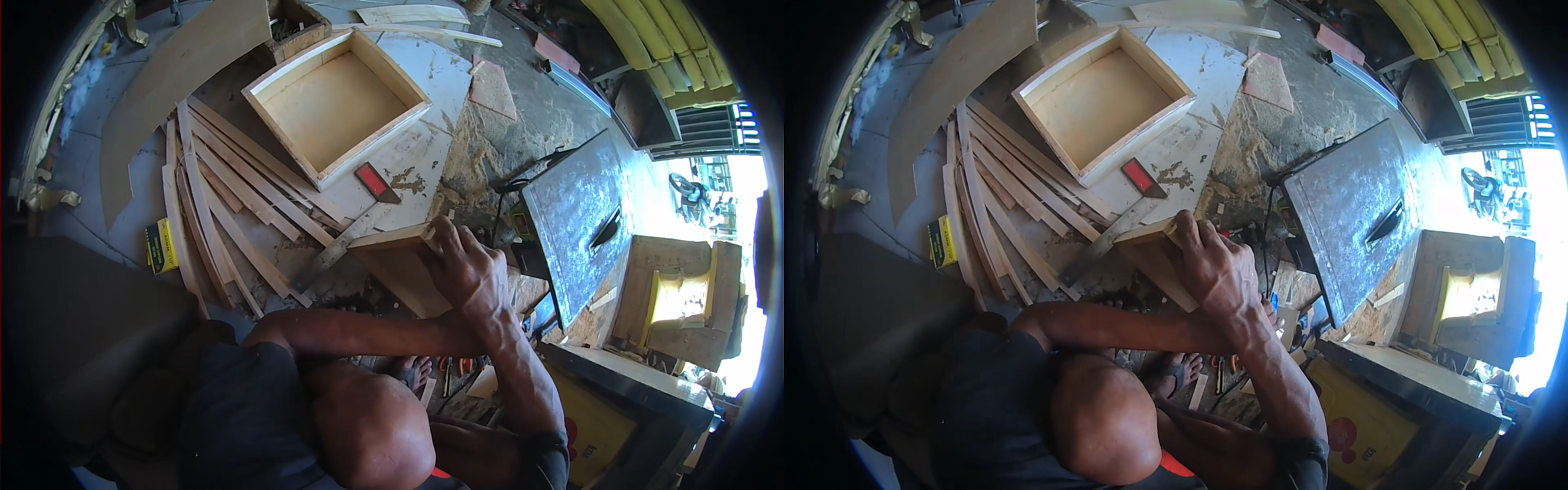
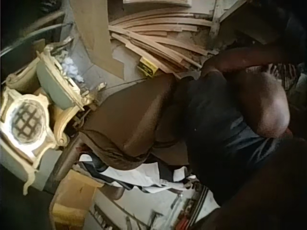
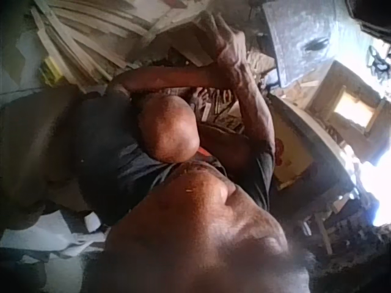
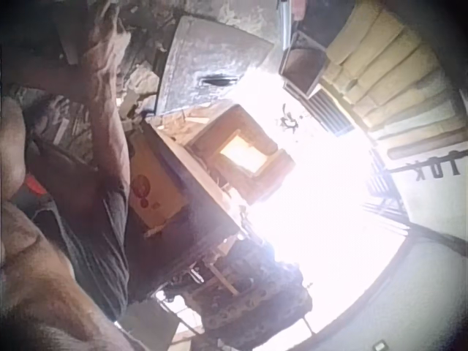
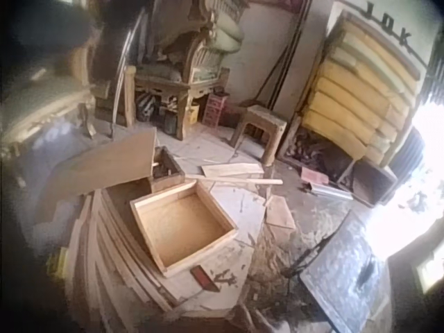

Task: The person assembles a wooden box by cutting wood strips with a table saw, then joining them together with a nail gun and a hammer.

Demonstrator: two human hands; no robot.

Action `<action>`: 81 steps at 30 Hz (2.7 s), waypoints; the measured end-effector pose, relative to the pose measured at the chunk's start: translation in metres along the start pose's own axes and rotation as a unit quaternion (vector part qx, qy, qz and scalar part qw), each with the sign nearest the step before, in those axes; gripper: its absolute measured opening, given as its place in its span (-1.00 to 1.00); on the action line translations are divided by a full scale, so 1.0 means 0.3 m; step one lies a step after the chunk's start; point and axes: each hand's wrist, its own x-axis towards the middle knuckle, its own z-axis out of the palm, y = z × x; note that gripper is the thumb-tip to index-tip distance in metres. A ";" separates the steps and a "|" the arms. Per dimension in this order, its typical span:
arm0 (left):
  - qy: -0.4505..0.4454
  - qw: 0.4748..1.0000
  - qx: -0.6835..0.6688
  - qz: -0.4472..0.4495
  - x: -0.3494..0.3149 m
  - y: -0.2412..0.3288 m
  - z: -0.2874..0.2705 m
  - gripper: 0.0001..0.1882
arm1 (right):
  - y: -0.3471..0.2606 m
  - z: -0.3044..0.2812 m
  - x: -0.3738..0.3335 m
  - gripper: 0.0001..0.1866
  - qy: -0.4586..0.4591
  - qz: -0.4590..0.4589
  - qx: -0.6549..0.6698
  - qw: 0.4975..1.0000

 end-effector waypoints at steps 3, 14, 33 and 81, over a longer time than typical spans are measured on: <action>-0.006 0.997 0.080 0.021 0.002 0.007 0.003 -0.83 | 0.007 0.001 -0.012 -0.46 -0.005 -0.006 -0.041 0.999; 0.013 0.980 0.193 0.054 0.010 0.012 -0.001 -0.83 | 0.020 0.038 -0.021 -0.44 0.070 -0.060 -0.068 0.993; -0.068 0.796 0.564 0.207 -0.078 0.096 -0.026 -0.74 | -0.074 -0.042 -0.007 -0.46 -0.105 0.215 0.233 0.942; -0.095 0.864 0.493 -0.039 0.156 0.601 -0.012 -0.57 | -0.232 0.191 -1.488 -0.65 0.095 0.656 0.176 0.728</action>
